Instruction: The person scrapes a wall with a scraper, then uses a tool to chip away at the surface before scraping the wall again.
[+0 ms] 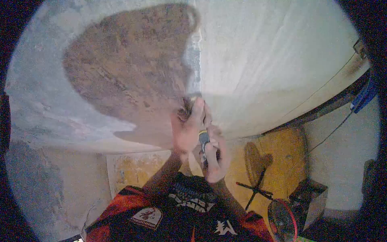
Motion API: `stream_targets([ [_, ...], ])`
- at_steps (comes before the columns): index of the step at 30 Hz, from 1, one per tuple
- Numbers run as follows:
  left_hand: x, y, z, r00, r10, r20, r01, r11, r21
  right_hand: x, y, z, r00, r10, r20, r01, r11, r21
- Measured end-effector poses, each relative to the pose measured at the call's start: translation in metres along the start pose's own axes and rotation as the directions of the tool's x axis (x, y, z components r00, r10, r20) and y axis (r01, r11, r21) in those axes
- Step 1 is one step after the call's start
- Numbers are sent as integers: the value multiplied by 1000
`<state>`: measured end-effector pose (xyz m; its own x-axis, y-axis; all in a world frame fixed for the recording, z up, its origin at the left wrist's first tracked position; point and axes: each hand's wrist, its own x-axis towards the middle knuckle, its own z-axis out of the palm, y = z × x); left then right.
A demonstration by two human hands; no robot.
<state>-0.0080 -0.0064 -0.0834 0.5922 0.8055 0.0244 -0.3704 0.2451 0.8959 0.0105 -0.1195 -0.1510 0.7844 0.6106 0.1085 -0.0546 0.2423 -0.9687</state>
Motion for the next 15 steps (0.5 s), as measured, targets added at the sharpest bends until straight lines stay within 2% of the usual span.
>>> stream_targets([
  [2, 1, 0, 4, 999, 18, -38, -19, 1000, -20, 3, -6, 3, 1000, 12, -14, -12, 1000, 4],
  [5, 8, 27, 10, 999, 25, 42, -25, 1000, -3, 8, -44, 23, 997, 69, -46, -67, 997, 42],
  [6, 7, 25, 10, 998, 49, 31, -50, 998, 33, 8, -37, 18, 1000, 8, -25, -8, 1000, -4],
  [8, -2, 11, 10, 1000, -15, -9, 14, 1000, -13, 0, -23, 5, 998, 51, -39, -52, 998, -24],
  [12, -1, 9, 12, 999, -33, -4, 33, 999, 6, 2, -15, -1, 999, -32, -43, 30, 998, -59],
  [15, -2, 7, 12, 1000, -5, 12, 5, 1000, -14, -9, -21, -5, 997, 67, -31, -68, 996, -50],
])
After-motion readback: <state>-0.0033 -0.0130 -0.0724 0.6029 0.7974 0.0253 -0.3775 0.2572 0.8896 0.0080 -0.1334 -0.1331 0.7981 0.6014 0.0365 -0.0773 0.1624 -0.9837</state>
